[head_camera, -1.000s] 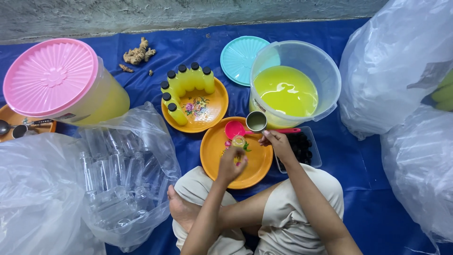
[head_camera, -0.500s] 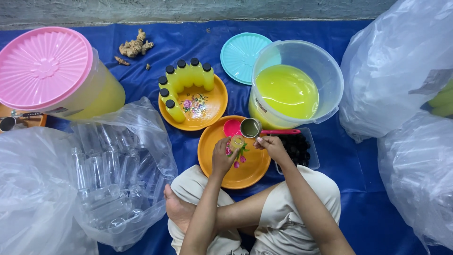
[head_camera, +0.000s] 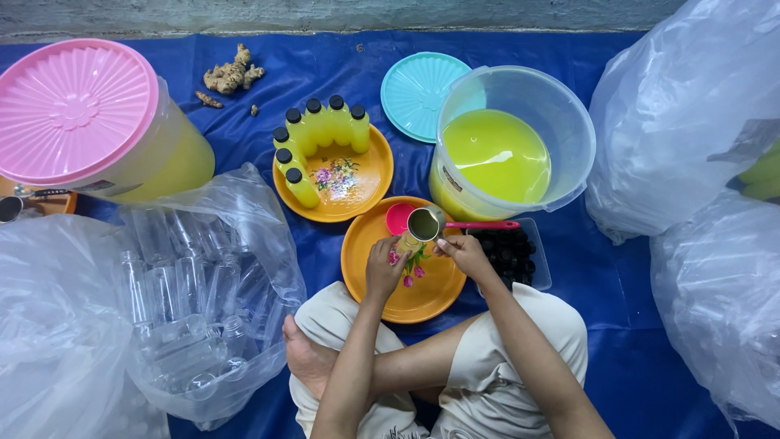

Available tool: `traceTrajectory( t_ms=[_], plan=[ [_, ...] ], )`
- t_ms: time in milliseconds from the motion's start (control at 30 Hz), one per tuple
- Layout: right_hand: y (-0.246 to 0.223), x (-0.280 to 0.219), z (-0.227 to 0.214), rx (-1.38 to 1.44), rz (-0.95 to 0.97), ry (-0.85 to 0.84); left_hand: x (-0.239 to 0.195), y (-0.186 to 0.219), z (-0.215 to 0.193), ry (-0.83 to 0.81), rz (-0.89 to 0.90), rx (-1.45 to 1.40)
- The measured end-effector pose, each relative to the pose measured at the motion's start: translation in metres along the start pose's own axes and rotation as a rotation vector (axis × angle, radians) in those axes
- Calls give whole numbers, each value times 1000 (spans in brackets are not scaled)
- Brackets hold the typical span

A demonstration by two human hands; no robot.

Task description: The person sits on a blue tarp and pours a yellow liquid from a large container into small plastic bottles using a metal cup. They place the filled bottles onto a yellow tray and occasionally handle a pink scoop.

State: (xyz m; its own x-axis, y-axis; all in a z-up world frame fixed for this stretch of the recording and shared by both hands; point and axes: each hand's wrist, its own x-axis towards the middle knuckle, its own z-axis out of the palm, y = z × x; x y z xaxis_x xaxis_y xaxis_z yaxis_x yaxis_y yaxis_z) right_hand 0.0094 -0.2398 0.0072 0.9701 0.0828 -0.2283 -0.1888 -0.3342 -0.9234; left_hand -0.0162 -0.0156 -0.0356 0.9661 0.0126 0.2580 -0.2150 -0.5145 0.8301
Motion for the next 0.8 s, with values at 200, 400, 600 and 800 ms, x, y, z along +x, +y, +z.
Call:
traceTrajectory(
  t_ms=[200, 400, 600, 800],
  plan=[
    [0, 1, 1, -117, -42, 3, 2, 7, -5, -2, -14, -38],
    [-14, -5, -1, -129, -46, 7, 1, 8, -5, 18, 3, -28],
    [-11, -4, -3, -141, -98, -2, 1, 9, -6, 33, 31, -12],
    [-15, -6, -3, -154, -123, -1, 1, 9, -6, 24, 51, 0]
  ],
)
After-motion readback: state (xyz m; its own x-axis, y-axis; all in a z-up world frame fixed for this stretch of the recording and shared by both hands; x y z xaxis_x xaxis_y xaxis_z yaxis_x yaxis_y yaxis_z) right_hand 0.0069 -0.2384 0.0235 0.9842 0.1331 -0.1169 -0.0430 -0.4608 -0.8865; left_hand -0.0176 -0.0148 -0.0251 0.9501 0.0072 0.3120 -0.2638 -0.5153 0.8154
